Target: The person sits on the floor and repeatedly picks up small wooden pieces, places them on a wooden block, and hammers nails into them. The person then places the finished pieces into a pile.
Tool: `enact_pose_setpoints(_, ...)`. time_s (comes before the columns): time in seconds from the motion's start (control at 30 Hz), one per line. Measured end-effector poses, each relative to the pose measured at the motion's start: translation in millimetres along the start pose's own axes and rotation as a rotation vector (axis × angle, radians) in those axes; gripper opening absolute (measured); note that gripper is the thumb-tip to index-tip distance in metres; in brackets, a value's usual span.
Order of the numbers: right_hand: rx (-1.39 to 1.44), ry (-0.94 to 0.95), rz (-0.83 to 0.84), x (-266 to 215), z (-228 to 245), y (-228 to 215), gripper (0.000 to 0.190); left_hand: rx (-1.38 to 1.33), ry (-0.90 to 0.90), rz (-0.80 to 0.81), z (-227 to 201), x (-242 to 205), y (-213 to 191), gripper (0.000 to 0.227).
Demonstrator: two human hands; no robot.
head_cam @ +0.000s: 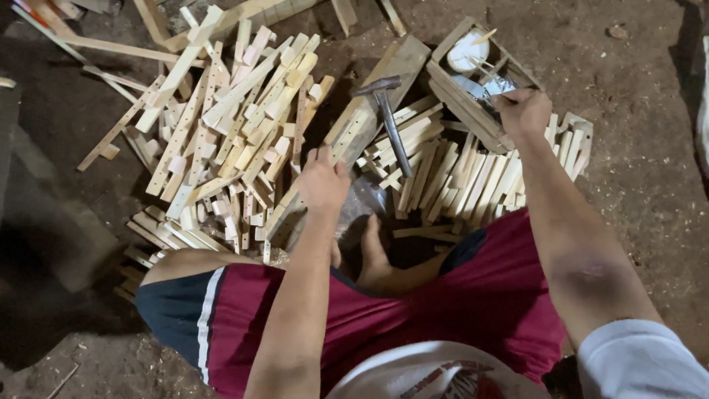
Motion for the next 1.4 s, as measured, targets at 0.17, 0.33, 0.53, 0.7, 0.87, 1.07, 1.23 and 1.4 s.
enact_pose_setpoints(0.17, 0.571, 0.225, -0.081, -19.1, 10.8, -24.7, 0.022, -0.039, 0.027, -0.006, 3.6, 1.1, 0.8, 0.036)
enact_pose_setpoints(0.33, 0.883, 0.326, 0.016, -89.4, 114.2, -70.0, 0.022, -0.044, -0.018, -0.038, 13.8, 2.6, 16.5, 0.038)
enact_pose_setpoints(0.53, 0.734, -0.038, 0.318, -171.3, 237.3, -32.8, 0.013, -0.403, 0.000, -0.067, 12.4, 0.8, -3.9, 0.039)
enact_pose_setpoints(0.7, 0.697, -0.385, 0.515, -178.1, 288.8, 35.7, 0.026, -0.446, 0.139, -0.191, 10.0, -0.1, -16.3, 0.015)
enact_pose_setpoints(0.87, 0.754, -0.300, 0.600, -172.0, 287.8, 57.0, 0.032, -0.674, 0.069, -0.082, 19.6, 0.5, -11.9, 0.014)
enact_pose_setpoints(1.07, 0.423, -0.288, 0.209, -142.0, 248.6, 51.3, 0.023, -0.664, -0.048, -0.042, 18.0, -5.2, -19.6, 0.017)
enact_pose_setpoints(1.23, 0.057, -0.129, 0.247, -145.0, 206.2, 64.9, 0.059, -0.477, -0.077, -0.037, 13.8, -3.3, -18.4, 0.016)
enact_pose_setpoints(1.4, 0.249, -0.015, 0.310, -155.8, 209.7, 67.0, 0.037, -0.407, -0.078, -0.067, 17.2, -1.1, -11.7, 0.013)
Point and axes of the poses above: each hand's wrist, its own x-axis towards the middle knuckle, its own y-axis out of the palm, z = x × y, the point moved 7 cm from there along x, towards the middle knuckle, and after that the axes turned 6 degrees about -x, right-handed, at the moved point
